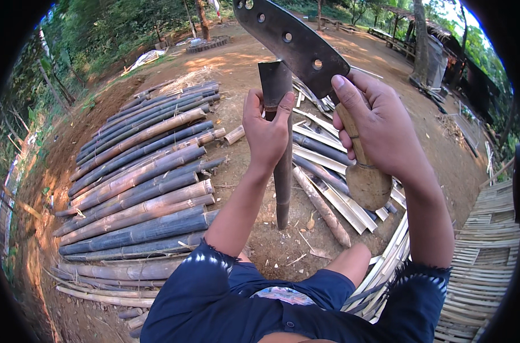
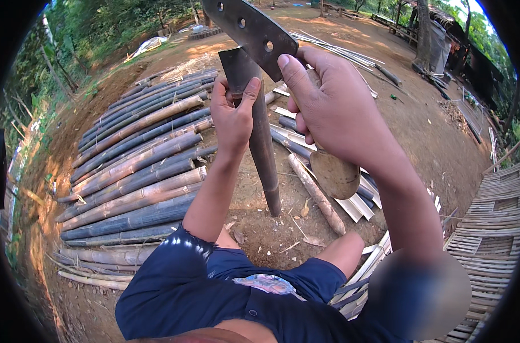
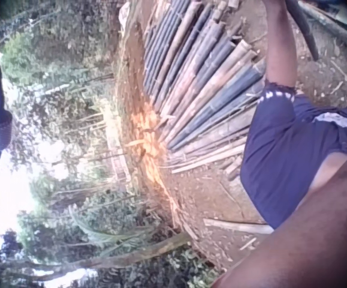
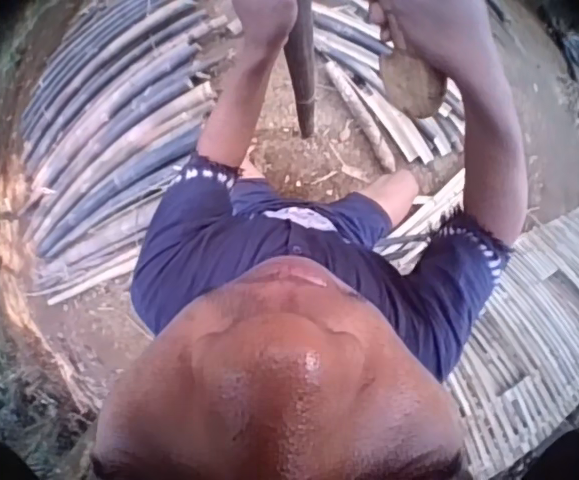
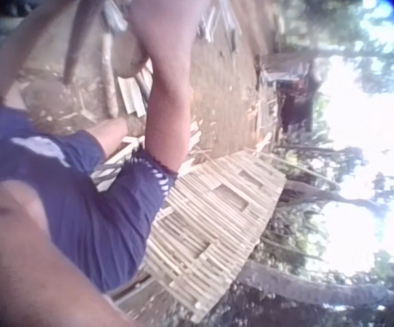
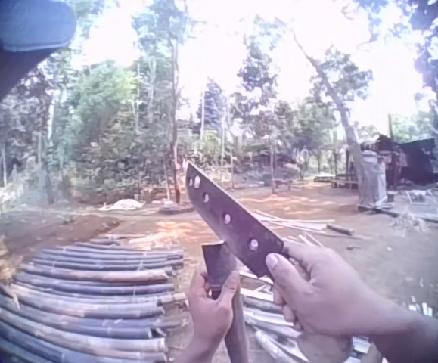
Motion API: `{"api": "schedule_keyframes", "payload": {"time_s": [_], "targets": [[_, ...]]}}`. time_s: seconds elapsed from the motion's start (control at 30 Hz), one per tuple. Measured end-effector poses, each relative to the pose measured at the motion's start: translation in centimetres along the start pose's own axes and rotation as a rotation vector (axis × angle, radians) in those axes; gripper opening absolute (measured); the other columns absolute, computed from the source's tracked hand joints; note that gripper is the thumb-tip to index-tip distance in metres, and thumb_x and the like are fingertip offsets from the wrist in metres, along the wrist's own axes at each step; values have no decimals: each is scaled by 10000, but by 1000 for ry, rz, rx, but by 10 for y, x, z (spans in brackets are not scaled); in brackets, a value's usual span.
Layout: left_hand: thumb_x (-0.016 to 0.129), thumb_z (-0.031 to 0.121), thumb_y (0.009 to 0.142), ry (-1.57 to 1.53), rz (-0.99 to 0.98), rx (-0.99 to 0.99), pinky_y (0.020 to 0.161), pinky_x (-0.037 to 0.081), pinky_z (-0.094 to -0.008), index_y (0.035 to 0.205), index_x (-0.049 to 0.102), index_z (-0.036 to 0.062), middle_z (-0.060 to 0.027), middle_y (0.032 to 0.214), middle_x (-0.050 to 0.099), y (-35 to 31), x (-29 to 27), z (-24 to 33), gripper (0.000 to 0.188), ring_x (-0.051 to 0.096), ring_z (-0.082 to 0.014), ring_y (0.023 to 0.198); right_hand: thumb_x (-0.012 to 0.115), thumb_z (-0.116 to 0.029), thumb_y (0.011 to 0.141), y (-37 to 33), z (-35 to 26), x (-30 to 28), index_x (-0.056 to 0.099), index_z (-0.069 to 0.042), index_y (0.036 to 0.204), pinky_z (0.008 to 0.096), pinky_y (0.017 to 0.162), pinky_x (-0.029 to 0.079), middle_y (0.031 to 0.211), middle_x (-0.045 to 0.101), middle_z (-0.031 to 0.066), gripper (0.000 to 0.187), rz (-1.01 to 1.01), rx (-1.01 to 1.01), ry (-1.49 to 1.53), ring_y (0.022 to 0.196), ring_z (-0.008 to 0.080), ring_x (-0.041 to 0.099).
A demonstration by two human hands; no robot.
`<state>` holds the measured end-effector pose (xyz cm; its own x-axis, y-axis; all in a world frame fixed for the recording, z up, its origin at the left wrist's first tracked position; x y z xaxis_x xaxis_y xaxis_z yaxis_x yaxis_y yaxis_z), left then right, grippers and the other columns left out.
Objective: The person processes bamboo by using a large blade and a wooden mallet to split long bamboo stalks into thin strips and further refine them by hand.
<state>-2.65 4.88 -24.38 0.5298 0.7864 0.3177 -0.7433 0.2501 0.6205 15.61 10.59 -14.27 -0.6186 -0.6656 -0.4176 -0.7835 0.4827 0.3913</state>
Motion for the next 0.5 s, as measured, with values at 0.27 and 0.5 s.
{"api": "schedule_keyframes", "payload": {"time_s": [0.27,0.5], "targets": [[713,125,948,157,-25,128,572,465,-201,990,555,50,-12,800,669,-4,-5,9,180,585,-38,656,491,-311,1061,-3,-10,0,578,13,1000,257,444,462,637,541,3,341,-22,-43,-91,495,69,552],[711,176,943,178,-160,97,712,493,-254,1030,533,31,-64,946,592,-14,6,18,245,586,-105,841,513,-329,1044,-1,0,-14,574,12,907,298,432,446,562,527,26,372,-20,25,-303,456,111,560]]}}
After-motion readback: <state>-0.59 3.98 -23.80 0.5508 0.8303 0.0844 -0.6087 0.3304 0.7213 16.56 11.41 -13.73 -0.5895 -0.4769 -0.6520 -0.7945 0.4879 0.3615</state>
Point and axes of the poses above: each hand's wrist, its own y-axis towards the middle knuckle, its own x-axis out of the palm, z = x × y, the point moved 8 cm from there along y, towards the middle knuckle
